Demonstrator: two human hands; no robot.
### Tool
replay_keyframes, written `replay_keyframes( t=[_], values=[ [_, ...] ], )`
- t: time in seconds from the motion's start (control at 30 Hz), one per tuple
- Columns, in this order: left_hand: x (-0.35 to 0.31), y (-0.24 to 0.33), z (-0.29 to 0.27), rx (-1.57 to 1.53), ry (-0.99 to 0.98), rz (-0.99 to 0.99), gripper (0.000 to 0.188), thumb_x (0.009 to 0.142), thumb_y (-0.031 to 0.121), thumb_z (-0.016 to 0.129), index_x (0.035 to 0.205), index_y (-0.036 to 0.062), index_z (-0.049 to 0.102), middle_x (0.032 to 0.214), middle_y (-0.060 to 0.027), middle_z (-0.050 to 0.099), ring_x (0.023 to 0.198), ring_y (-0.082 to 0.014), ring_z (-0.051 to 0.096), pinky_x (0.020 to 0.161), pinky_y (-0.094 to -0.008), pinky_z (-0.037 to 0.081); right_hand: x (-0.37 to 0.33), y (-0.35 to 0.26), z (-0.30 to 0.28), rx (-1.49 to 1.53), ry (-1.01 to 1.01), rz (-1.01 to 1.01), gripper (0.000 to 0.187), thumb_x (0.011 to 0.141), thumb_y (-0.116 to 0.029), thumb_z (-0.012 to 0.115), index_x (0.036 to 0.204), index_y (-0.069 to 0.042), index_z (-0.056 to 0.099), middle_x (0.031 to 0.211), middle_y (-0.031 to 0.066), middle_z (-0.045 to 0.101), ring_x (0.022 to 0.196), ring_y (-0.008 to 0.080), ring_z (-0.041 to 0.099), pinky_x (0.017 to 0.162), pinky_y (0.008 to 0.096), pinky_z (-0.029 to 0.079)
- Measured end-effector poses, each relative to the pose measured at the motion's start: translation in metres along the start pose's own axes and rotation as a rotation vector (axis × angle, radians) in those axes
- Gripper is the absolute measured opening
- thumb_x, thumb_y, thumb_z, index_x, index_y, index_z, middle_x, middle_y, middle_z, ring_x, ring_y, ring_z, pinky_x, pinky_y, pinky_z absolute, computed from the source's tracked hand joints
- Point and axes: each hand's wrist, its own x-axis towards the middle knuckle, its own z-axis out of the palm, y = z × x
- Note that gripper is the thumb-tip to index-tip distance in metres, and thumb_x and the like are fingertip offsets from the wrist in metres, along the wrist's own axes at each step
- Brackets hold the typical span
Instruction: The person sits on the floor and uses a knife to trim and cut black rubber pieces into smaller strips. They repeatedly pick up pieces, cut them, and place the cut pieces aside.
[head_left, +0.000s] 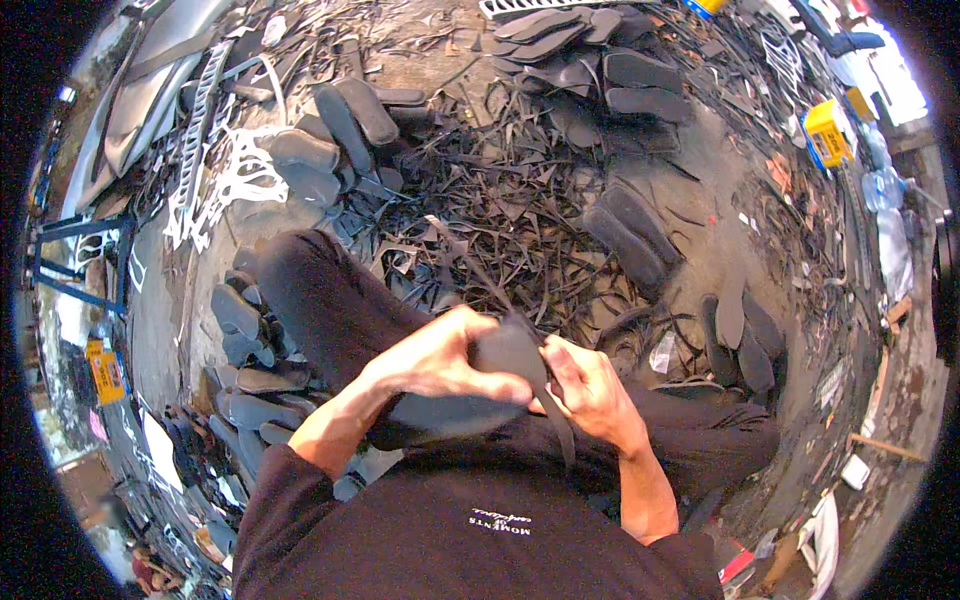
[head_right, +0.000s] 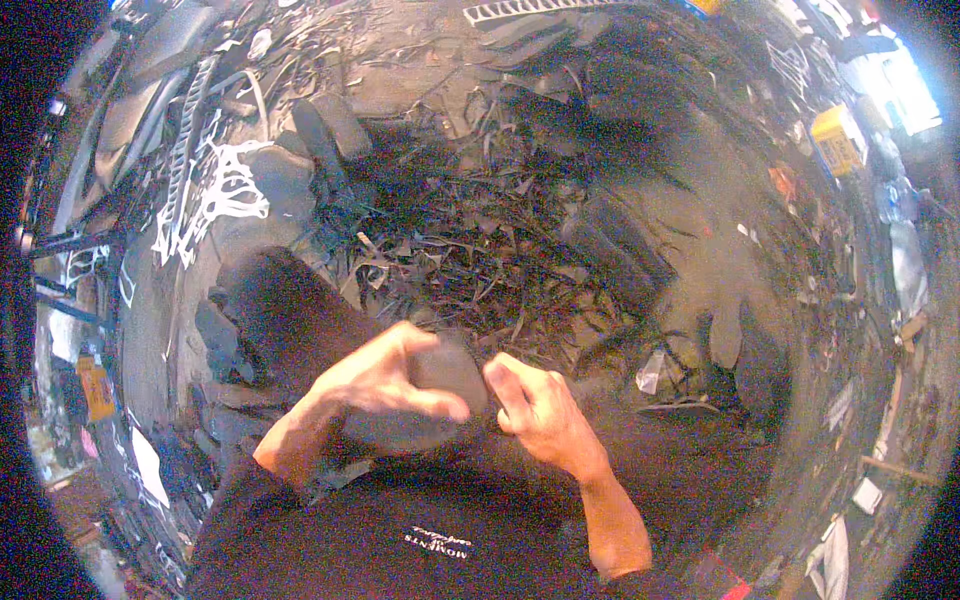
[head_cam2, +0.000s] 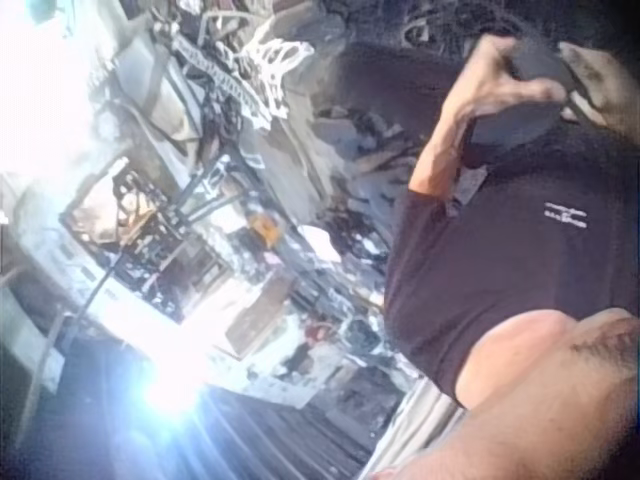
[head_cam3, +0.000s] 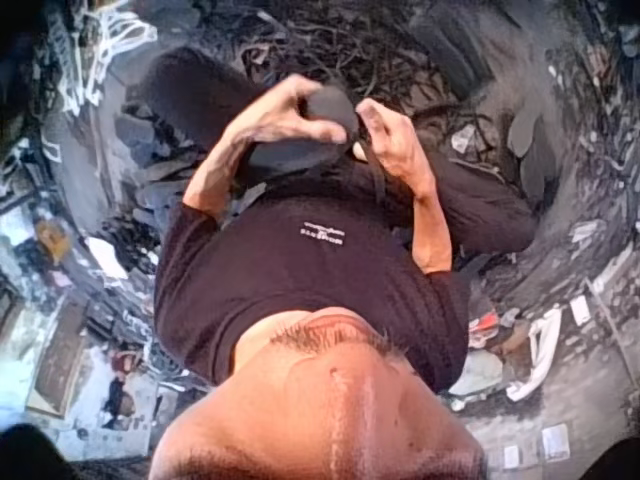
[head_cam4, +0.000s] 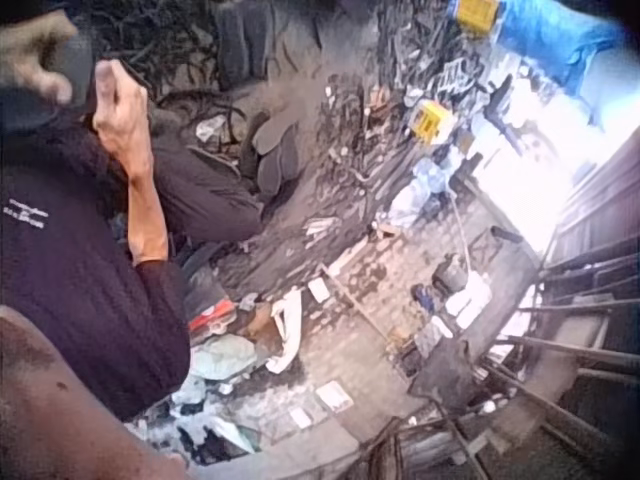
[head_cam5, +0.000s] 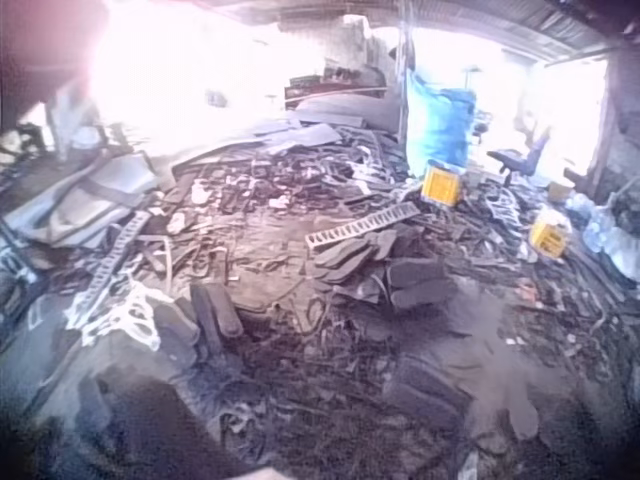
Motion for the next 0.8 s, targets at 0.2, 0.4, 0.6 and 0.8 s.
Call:
replay_keyframes(
  t=[0.2, 0.4, 0.6, 0.8],
  values=[
    [-0.003, 0.003, -0.011, 0.101, 0.247, 0.085, 0.032, 0.089, 0.032, 0.088, 0.093, 0.0029, 0.076, 0.085, -0.0049, 0.075, 0.074, -0.0174, 0.067, 0.070, -0.0365, 0.055, 0.003, 0.008, -0.016, 0.401, 0.032, 0.137, 0.066, 0.113, -0.064, 0.031, 0.099, -0.007, 0.061, 0.061, -0.0046, 0.044, 0.048, 0.0038, 0.038, 0.046, 0.0228, 0.033],
    [-0.021, -0.021, -0.038, -0.408, 1.329, 0.343, 0.029, 0.096, 0.012, 0.079, 0.122, 0.0028, 0.070, 0.117, -0.0081, 0.076, 0.099, -0.0189, 0.073, 0.091, -0.0350, 0.059, 0.009, 0.007, -0.004, 0.449, 0.101, 0.180, 0.063, 0.114, -0.062, 0.034, 0.099, -0.007, 0.060, 0.062, -0.0036, 0.045, 0.047, 0.0050, 0.039, 0.046, 0.0234, 0.033],
    [0.008, -0.036, 0.020, -0.871, 1.239, 0.293, 0.038, 0.096, 0.021, 0.082, 0.126, 0.0037, 0.067, 0.120, -0.0079, 0.073, 0.106, -0.0203, 0.071, 0.093, -0.0380, 0.058, 0.021, -0.003, 0.048, 0.157, 0.209, -0.180, 0.054, 0.116, -0.051, 0.039, 0.099, -0.005, 0.061, 0.063, -0.0048, 0.044, 0.053, 0.0038, 0.038, 0.048, 0.0262, 0.030],
    [0.020, -0.035, 0.023, -1.015, 1.367, 0.456, 0.035, 0.098, 0.025, 0.082, 0.122, 0.0044, 0.067, 0.112, -0.0033, 0.071, 0.096, -0.0139, 0.068, 0.088, -0.0321, 0.056, 0.006, 0.008, 0.064, -0.090, 0.271, -0.179, 0.045, 0.114, -0.044, 0.047, 0.101, -0.003, 0.061, 0.066, 0.0154, 0.056, 0.061, 0.0329, 0.058, 0.057, 0.0436, 0.044]
  ],
)
